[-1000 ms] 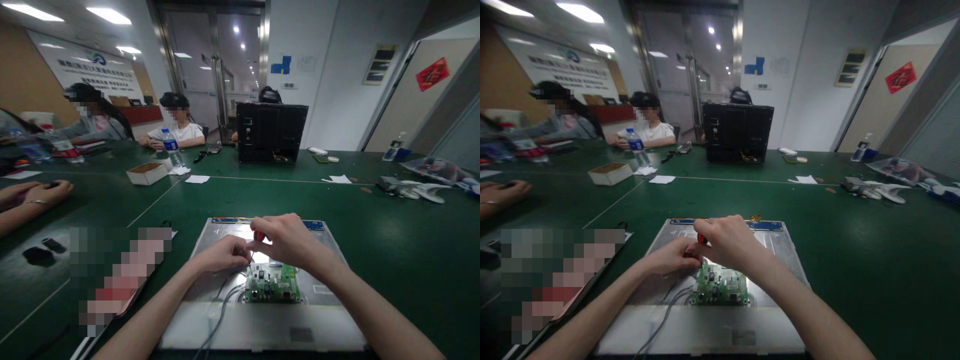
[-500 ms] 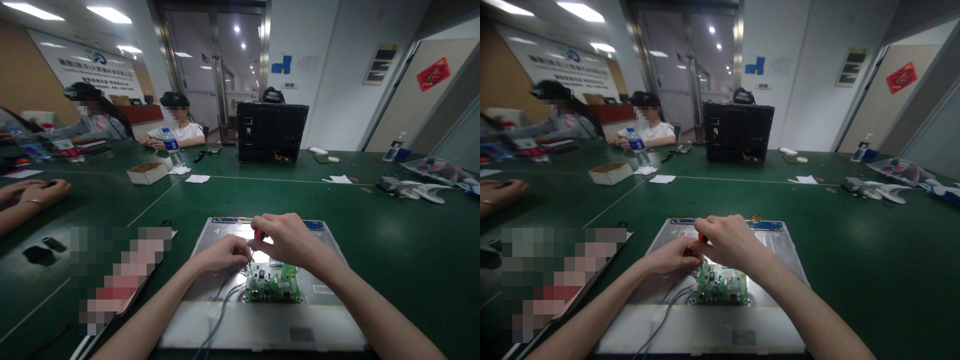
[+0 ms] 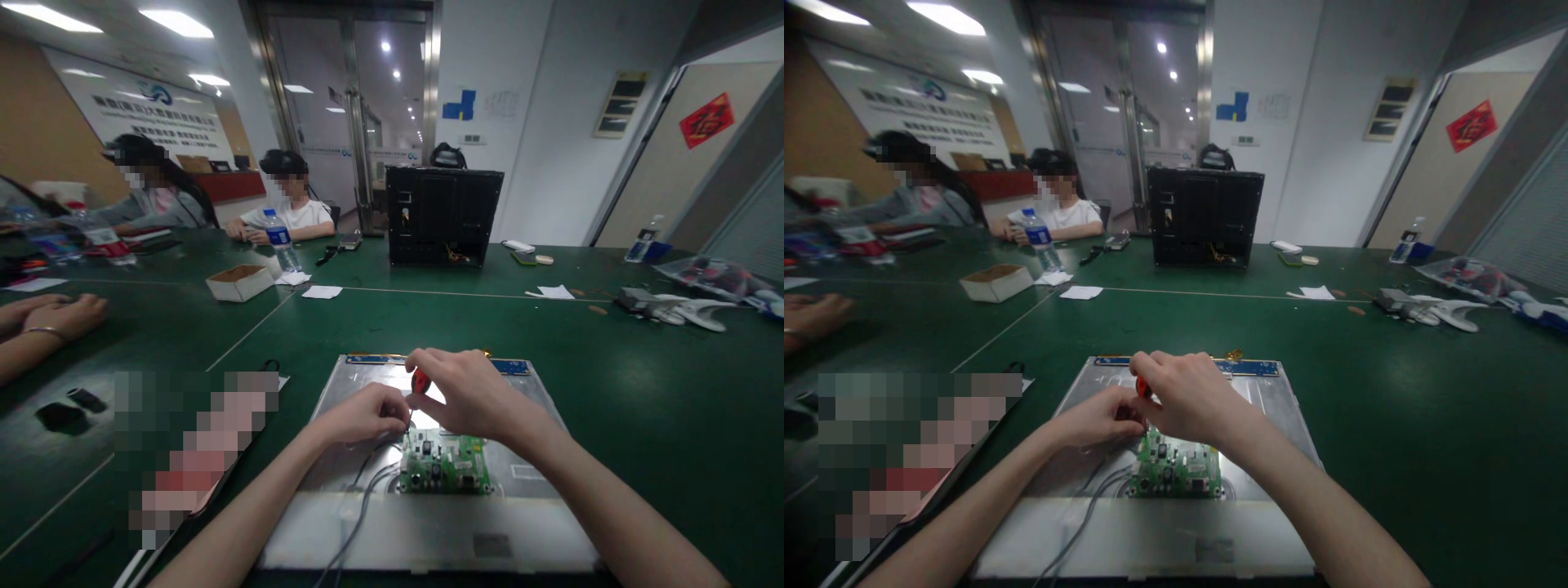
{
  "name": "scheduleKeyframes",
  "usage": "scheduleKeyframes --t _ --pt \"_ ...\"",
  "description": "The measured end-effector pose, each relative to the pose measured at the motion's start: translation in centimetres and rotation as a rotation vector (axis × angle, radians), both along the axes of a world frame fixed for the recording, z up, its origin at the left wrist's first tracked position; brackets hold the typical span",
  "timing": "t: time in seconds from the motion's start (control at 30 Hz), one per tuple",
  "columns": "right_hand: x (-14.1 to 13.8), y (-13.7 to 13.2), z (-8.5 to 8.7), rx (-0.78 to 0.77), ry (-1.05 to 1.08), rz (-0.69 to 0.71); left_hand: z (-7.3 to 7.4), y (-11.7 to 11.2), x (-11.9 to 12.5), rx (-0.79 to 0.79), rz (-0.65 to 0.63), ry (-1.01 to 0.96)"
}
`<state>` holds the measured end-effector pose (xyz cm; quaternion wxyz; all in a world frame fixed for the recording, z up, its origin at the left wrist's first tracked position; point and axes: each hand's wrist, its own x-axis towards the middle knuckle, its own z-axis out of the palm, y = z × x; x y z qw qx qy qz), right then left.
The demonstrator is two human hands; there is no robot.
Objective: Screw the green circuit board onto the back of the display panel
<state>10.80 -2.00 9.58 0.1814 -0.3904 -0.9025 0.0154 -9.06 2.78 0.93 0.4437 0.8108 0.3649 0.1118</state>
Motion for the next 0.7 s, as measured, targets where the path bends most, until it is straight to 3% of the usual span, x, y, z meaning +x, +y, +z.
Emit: scheduleKeyframes --t 0.37,0.7 --pt "0.19 -0.33 0.31 -0.06 0.03 0.047 -0.1 0.15 -0.03 0.003 -0.019 -0.047" --pt "0.07 -0.12 0.15 0.001 -0.027 -0.021 0.13 0.13 -0.04 0.022 -0.019 -0.015"
